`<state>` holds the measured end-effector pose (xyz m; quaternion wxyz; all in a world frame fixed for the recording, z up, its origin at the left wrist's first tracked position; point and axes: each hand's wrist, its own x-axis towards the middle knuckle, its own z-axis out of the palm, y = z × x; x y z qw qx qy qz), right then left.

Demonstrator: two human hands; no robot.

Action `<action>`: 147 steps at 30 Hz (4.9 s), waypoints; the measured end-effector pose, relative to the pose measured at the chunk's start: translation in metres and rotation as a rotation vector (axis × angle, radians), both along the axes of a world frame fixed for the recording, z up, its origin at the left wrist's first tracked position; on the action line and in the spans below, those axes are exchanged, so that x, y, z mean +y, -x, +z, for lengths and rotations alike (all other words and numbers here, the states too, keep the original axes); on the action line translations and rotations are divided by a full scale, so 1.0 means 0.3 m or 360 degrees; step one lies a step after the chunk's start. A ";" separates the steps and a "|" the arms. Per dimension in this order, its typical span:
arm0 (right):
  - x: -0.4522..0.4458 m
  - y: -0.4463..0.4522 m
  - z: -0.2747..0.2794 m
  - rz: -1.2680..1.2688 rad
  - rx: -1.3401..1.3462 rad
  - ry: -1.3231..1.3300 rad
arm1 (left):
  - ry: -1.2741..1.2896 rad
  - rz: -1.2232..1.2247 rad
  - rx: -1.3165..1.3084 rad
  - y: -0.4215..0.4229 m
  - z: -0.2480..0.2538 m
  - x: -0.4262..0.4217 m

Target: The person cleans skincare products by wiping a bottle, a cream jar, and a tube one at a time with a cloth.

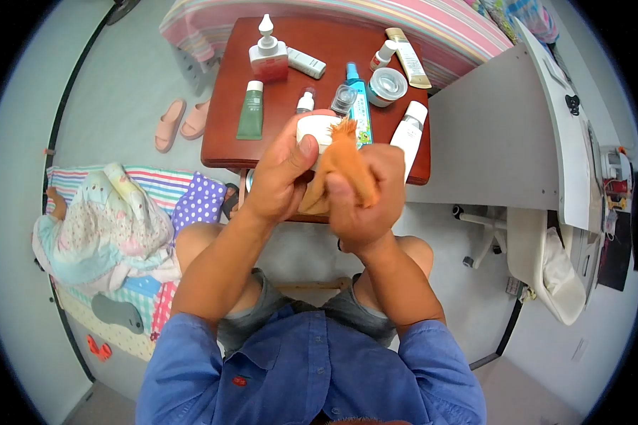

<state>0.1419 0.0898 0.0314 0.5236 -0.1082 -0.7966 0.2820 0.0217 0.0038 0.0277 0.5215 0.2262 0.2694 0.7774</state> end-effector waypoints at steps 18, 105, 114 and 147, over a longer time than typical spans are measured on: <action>-0.037 0.015 -0.007 0.0023 -0.0019 -0.0177 | 0.0082 0.0215 0.0135 -0.009 -0.015 0.008; 0.066 0.002 0.046 0.0128 0.0203 0.1224 | 0.0079 0.0108 0.0654 -0.009 0.018 0.016; 0.080 -0.036 0.032 0.0255 -0.0274 0.0005 | 0.0272 0.0513 0.2292 0.049 0.039 0.001; 0.021 0.008 0.047 0.0026 0.0238 0.1086 | 0.0091 0.0060 0.0333 -0.029 0.004 0.016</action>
